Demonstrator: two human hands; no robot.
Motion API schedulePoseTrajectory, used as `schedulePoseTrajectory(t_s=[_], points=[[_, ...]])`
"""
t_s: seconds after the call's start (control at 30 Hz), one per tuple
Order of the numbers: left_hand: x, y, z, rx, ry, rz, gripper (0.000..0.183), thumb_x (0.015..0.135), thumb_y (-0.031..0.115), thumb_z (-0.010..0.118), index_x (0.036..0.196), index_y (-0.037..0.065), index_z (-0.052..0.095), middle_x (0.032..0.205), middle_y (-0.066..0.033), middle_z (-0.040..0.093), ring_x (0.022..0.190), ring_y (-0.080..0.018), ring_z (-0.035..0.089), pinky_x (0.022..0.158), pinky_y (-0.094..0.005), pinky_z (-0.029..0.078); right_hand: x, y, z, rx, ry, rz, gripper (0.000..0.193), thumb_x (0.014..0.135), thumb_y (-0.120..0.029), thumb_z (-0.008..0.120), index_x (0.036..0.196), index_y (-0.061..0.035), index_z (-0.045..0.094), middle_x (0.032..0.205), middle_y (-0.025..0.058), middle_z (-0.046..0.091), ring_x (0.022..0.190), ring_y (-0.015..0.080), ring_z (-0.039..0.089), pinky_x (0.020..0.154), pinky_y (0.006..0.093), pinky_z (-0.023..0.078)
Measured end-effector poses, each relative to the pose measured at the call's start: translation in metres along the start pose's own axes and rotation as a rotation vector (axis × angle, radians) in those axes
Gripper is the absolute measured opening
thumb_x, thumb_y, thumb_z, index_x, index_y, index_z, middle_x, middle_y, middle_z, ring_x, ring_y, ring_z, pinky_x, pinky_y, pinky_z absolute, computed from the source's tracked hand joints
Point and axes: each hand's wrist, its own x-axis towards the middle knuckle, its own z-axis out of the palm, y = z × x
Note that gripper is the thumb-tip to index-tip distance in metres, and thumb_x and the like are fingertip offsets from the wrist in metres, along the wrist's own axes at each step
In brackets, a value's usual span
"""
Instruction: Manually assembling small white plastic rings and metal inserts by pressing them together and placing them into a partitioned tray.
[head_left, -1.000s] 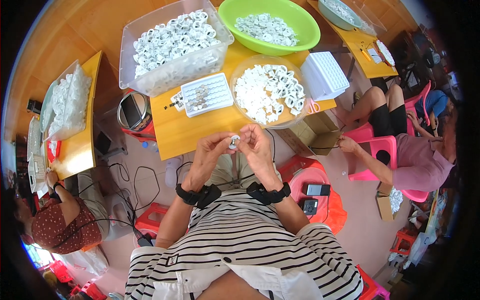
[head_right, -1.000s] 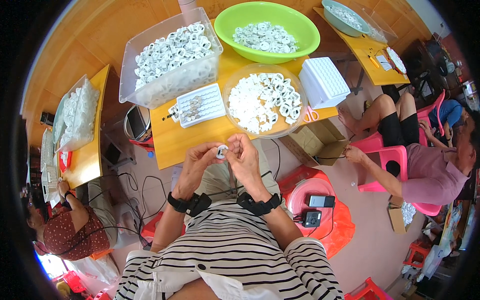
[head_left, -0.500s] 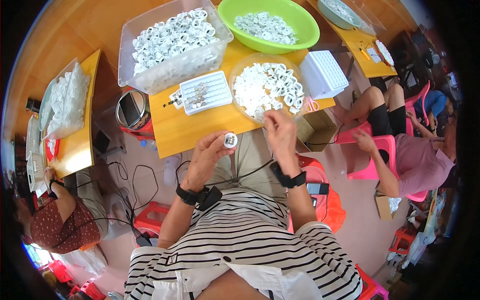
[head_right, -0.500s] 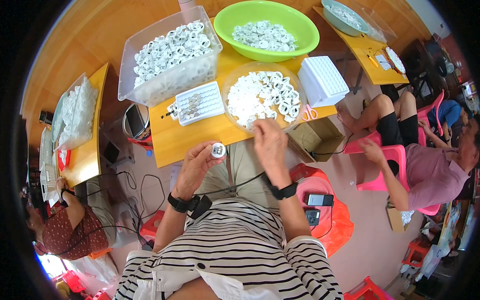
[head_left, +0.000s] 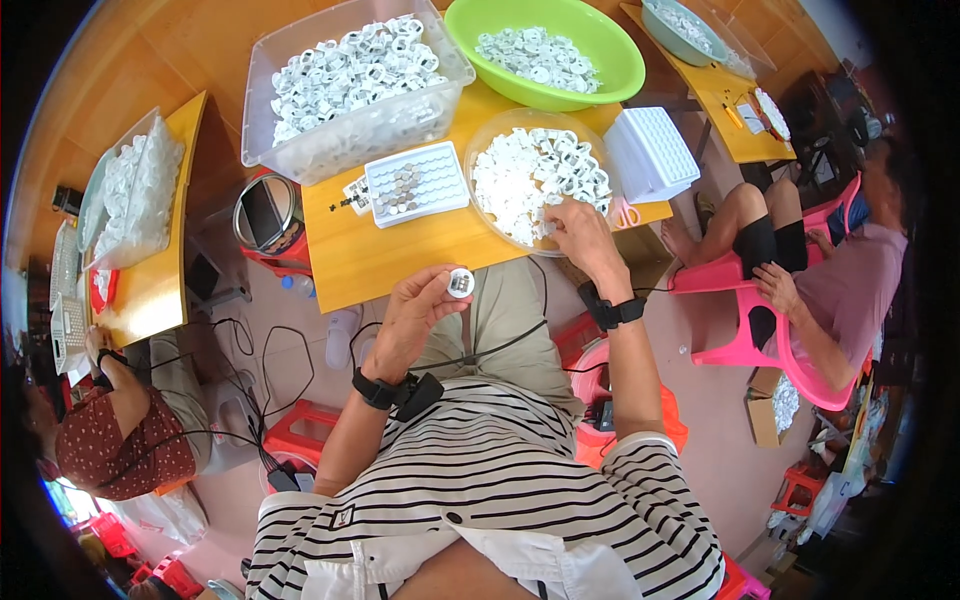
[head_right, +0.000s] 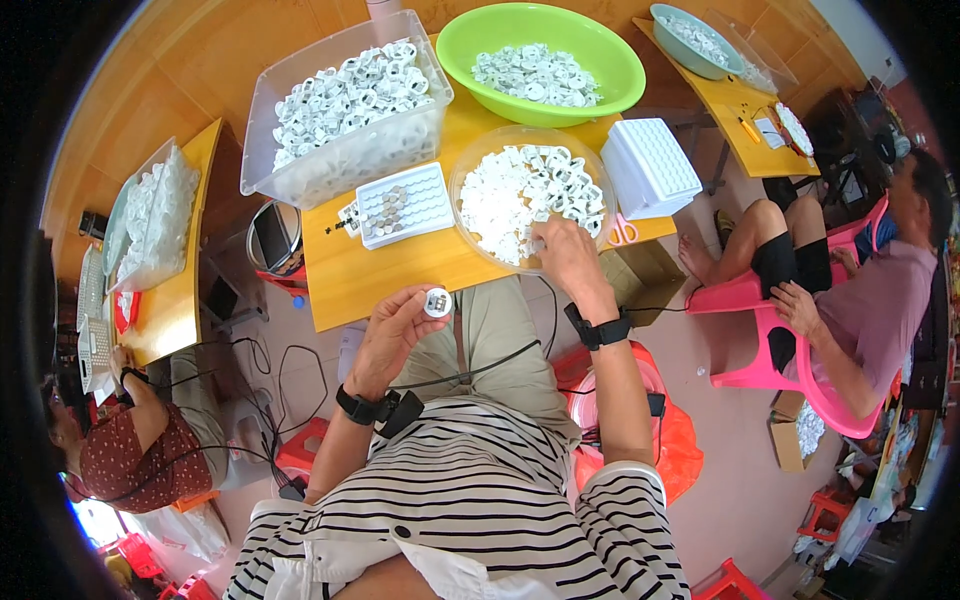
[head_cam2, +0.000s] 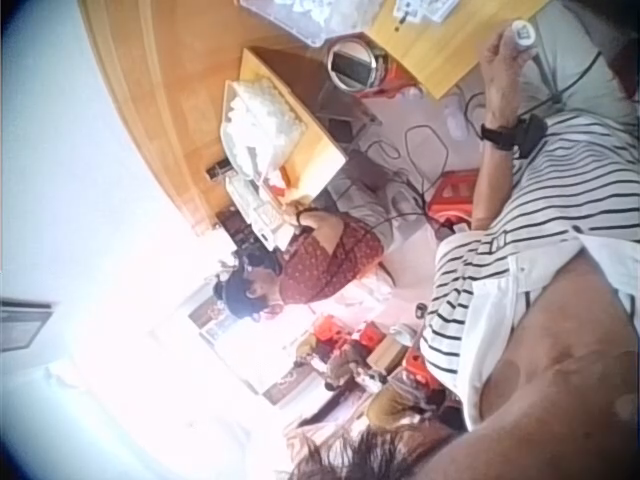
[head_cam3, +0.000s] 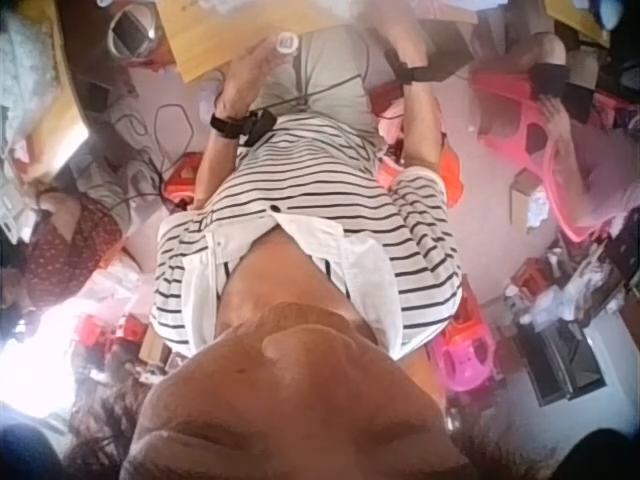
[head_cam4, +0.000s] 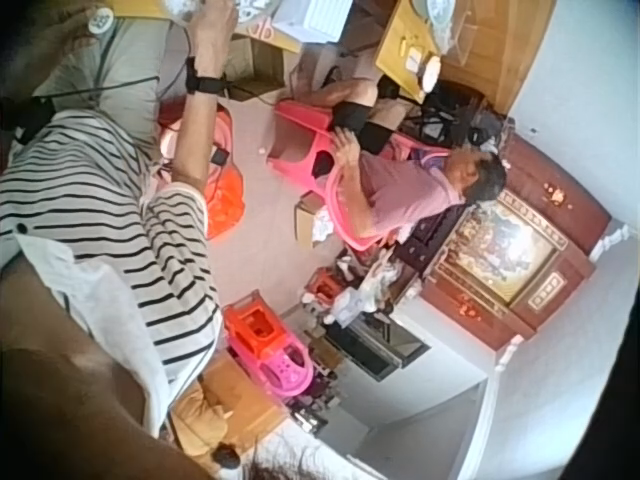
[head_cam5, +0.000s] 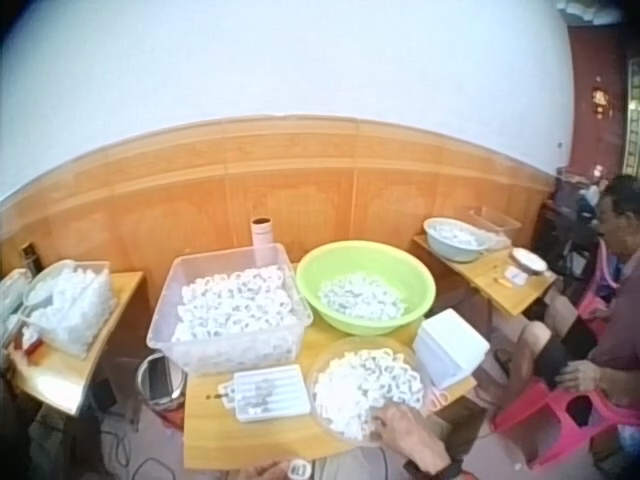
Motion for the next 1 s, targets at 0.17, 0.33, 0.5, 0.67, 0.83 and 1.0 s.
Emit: schedulePoseTrajectory(t_s=[0.17,0.33,0.5,0.67,0.83,1.0], points=[[0.0,0.0,0.0,-0.002,-0.002,-0.01,0.027,0.092,0.017,0.049,0.108,-0.003,0.056,0.096,-0.01,0.063,0.084,-0.0159,0.063,0.074,-0.0244,0.052,-0.003,0.003,0.0,0.045,0.004,-0.031,0.012,0.074,0.001,0.055,0.084,0.0002,0.063,0.083,0.0211,0.059,0.081,0.0364,0.058,0.073,0.0412,0.046],[-0.001,0.001,0.0,-0.005,-0.012,0.001,0.027,0.092,0.017,0.049,0.108,-0.003,0.056,0.096,-0.0102,0.063,0.084,-0.0159,0.063,0.074,-0.024,0.052,-0.006,0.011,0.006,0.25,0.173,0.032,0.014,0.075,0.001,0.055,0.087,0.003,0.062,0.082,0.0199,0.06,0.078,0.0343,0.058,0.071,0.0386,0.046],[0.0,0.001,0.0,-0.013,-0.002,-0.018,0.027,0.092,0.017,0.048,0.109,-0.003,0.056,0.096,-0.0099,0.063,0.084,-0.0153,0.063,0.074,-0.0239,0.052,-0.004,0.014,0.013,0.358,0.201,0.074,0.013,0.075,0.002,0.055,0.086,0.0042,0.062,0.08,0.0202,0.061,0.074,0.034,0.06,0.067,0.037,0.046],[-0.001,0.001,0.0,-0.016,-0.005,-0.008,0.027,0.092,0.017,0.048,0.109,-0.003,0.056,0.096,-0.0098,0.063,0.083,-0.015,0.063,0.074,-0.0238,0.052,-0.005,0.002,0.006,0.3,0.229,0.045,0.012,0.075,0.001,0.056,0.085,0.0043,0.062,0.08,0.019,0.062,0.069,0.0301,0.061,0.063,0.0349,0.047],[-0.001,0.006,0.003,-0.019,0.008,-0.027,0.028,0.092,0.017,0.048,0.109,-0.004,0.055,0.097,-0.0101,0.062,0.083,-0.0154,0.063,0.075,-0.0239,0.052,-0.009,-0.01,0.007,0.844,0.16,0.262,0.016,0.079,-0.003,0.058,0.092,0.0067,0.061,0.076,0.0105,0.064,0.062,0.0129,0.06,0.06,0.0263,0.049],[0.0,0.01,0.006,-0.027,-0.021,-0.041,0.029,0.092,0.017,0.047,0.111,-0.004,0.054,0.1,-0.0105,0.061,0.086,-0.0169,0.062,0.077,-0.0254,0.052,-0.019,-0.041,-0.001,1.135,0.115,0.277,0.018,0.082,-0.004,0.056,0.095,0.0067,0.059,0.075,0.0085,0.062,0.061,0.0118,0.059,0.059,0.0257,0.051]])
